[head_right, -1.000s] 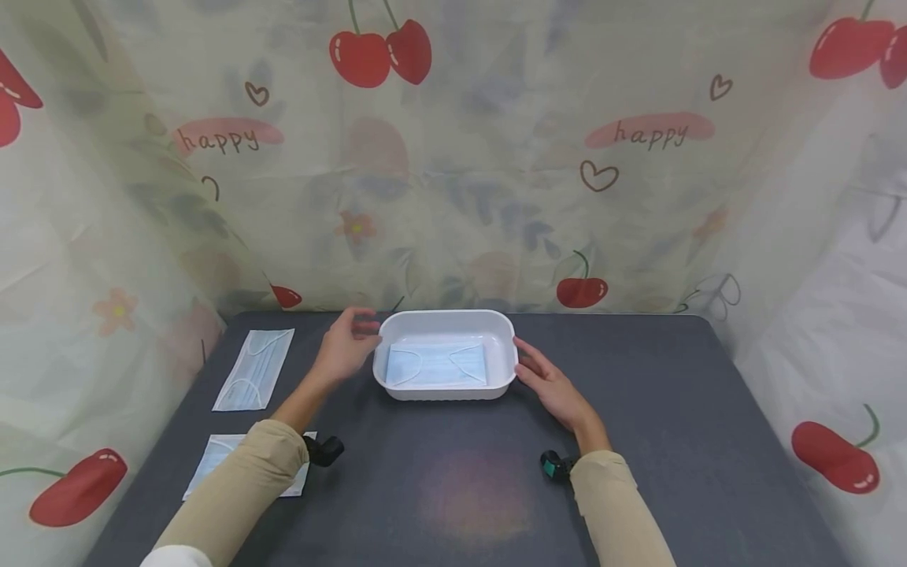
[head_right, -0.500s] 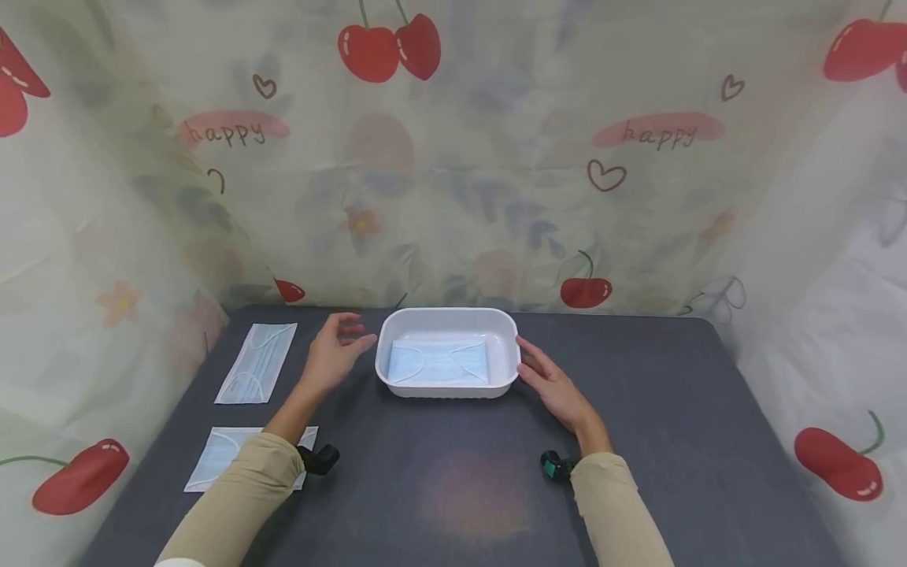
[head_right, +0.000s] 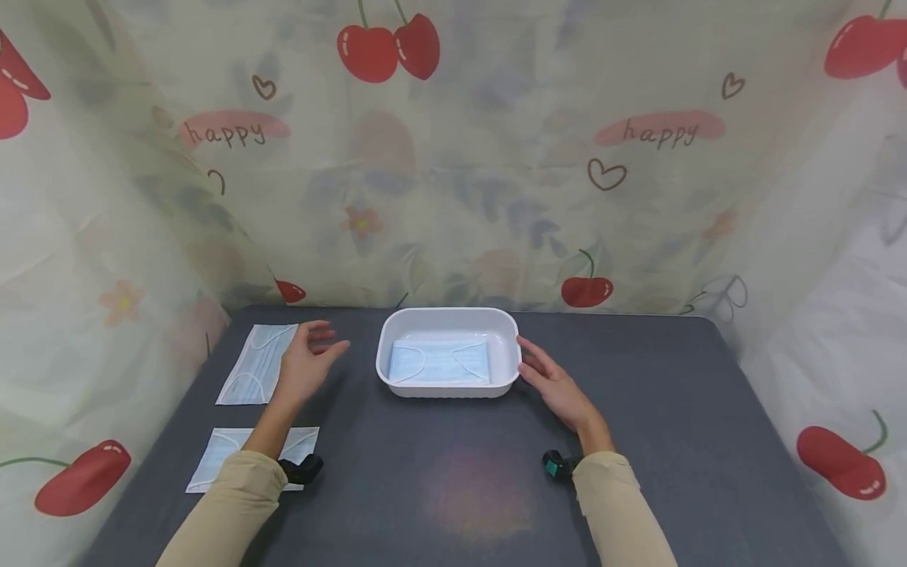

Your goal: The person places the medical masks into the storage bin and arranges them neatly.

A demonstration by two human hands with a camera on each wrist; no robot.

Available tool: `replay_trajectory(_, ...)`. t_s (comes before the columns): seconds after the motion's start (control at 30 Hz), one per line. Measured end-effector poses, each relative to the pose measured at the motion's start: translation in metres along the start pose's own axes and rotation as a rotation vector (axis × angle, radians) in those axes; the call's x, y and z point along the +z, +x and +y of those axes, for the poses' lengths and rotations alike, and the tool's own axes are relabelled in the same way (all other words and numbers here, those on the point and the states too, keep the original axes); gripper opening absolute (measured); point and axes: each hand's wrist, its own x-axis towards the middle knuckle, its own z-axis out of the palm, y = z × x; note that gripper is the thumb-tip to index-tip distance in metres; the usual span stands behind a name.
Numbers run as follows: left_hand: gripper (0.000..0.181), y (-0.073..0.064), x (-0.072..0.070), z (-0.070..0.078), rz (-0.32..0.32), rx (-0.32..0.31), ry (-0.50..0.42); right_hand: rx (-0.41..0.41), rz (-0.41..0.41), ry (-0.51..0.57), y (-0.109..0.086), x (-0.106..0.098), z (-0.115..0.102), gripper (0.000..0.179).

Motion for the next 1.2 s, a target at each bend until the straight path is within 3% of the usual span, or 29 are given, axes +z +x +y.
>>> replay_trajectory(0.27,0.055,-0.003,-0.013,-0.012,0.038,0.023,-0.056,0.004,0.001,-0.002,-0.001,-0.001,0.0,0.068)
replay_trajectory(0.63,0.059,0.002,-0.032,-0.028,0.124,0.041,-0.026,0.009,0.009,0.003,0.0,0.0,-0.002,0.067)
replay_trajectory(0.87,0.058,0.002,-0.05,-0.042,0.173,-0.025,0.025,0.004,0.0,0.003,0.0,0.001,-0.001,0.068)
replay_trajectory(1.07,0.06,-0.001,-0.064,-0.047,0.193,-0.1,0.015,0.009,0.009,0.009,0.0,0.001,0.0,0.069)
replay_trajectory(1.2,0.064,-0.002,-0.07,-0.053,0.191,-0.13,0.073,0.008,0.006,0.008,-0.001,0.001,0.0,0.068)
